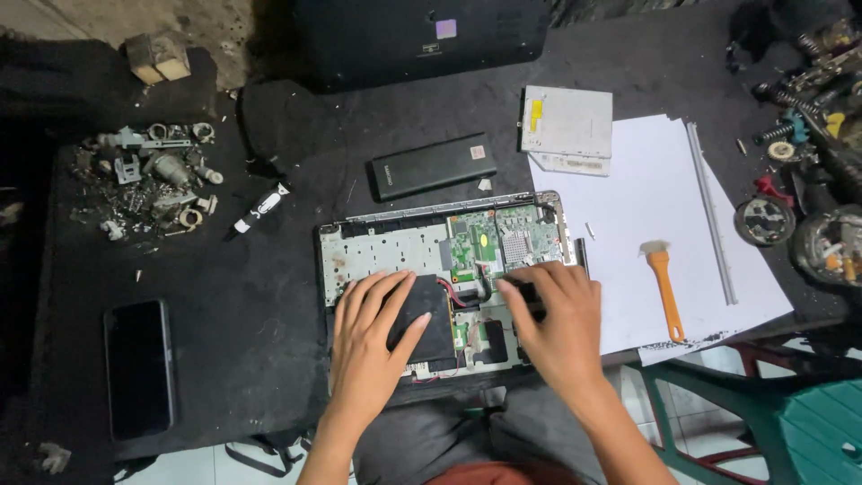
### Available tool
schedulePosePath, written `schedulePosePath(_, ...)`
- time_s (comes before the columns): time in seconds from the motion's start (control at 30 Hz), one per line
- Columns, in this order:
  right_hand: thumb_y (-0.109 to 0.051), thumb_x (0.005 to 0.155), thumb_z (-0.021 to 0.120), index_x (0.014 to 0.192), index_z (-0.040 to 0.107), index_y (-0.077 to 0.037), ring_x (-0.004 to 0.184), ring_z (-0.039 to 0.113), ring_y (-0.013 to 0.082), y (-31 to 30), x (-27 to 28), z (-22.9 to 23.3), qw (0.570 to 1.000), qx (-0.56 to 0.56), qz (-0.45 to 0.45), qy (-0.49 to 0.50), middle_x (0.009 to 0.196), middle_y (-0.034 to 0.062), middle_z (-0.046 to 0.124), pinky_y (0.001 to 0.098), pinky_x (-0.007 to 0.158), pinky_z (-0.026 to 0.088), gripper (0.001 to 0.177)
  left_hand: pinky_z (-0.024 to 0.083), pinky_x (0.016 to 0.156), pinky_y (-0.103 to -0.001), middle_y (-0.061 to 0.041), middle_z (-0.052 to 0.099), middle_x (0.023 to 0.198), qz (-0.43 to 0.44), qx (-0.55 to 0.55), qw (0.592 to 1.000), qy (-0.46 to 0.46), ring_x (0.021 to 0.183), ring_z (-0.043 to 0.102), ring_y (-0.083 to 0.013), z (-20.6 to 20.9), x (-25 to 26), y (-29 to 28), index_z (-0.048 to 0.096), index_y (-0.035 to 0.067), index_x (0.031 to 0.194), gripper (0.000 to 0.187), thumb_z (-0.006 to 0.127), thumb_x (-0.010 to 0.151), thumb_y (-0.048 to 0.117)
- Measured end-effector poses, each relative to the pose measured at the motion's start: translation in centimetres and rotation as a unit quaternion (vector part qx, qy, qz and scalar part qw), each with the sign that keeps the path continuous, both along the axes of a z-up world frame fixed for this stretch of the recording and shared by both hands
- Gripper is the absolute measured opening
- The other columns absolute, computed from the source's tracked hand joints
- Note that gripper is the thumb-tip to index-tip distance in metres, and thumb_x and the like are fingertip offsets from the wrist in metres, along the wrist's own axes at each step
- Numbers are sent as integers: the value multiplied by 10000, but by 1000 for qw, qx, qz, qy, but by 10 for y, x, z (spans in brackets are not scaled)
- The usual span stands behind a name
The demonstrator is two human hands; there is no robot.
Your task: Disassembling a laptop to access and remove the cooling fan and other internal components using a screwdriver.
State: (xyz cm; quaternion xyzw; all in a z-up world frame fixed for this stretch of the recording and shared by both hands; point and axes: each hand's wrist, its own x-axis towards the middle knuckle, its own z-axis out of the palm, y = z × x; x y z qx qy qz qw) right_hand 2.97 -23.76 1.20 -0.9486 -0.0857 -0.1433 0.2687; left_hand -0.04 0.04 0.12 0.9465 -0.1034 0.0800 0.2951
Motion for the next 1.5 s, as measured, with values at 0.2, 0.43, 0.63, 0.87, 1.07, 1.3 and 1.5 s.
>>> schedulePosePath(0.2,-380,992,666,1033,710,-152,917,578,257,22,9,-11,998,-53,-5,19,951,19,637,403,786,416,236,259,1243,-506,-9,578,1466,-4,-1,1000,10,1418,452,-242,-3,-2,2,560,152,1475,509,553,1029,398)
schedulePosePath(0.43,-287,964,711,915,717,-177,766,530,189,30,1,-15,1000,1,1,4,800,-34,605,343,732,361,120,288,1218,-503,-2,596,1450,-2,-12,1000,6,1401,464,-244,-2,0,4,587,154,1451,497,579,1016,394)
schedulePosePath(0.63,-259,964,726,901,726,-161,699,548,175,36,2,-25,1000,14,9,10,739,-20,612,341,673,367,117,281,1225,-510,0,578,1471,-10,-16,1000,12,1416,451,-240,-3,0,5,570,155,1467,503,575,1020,387)
schedulePosePath(0.87,-241,972,734,944,707,-131,696,535,186,39,0,-31,1000,0,3,-12,756,2,601,341,647,384,116,292,1222,-500,-2,582,1473,-11,-17,1000,5,1419,452,-239,-4,0,6,565,146,1471,499,562,1030,378)
schedulePosePath(1.07,-209,972,737,962,693,-118,707,538,194,39,-1,-33,1000,0,11,-21,775,11,605,344,649,393,102,286,1225,-495,-1,589,1472,-9,-21,1000,3,1417,454,-238,-2,-1,6,567,142,1469,495,563,1029,368)
schedulePosePath(1.3,-201,976,734,968,696,-120,689,523,191,40,0,-33,1000,-3,11,-25,759,8,592,345,645,388,90,284,1232,-498,-3,578,1480,-11,-23,1000,6,1425,446,-237,-3,0,6,552,146,1483,501,558,1033,367)
schedulePosePath(1.5,-218,980,731,946,696,-133,675,517,194,39,1,-32,1000,-4,13,-28,743,0,570,349,625,381,99,294,1229,-492,-4,591,1466,-9,-18,1000,-3,1415,460,-238,-4,0,5,566,138,1468,493,564,1030,365)
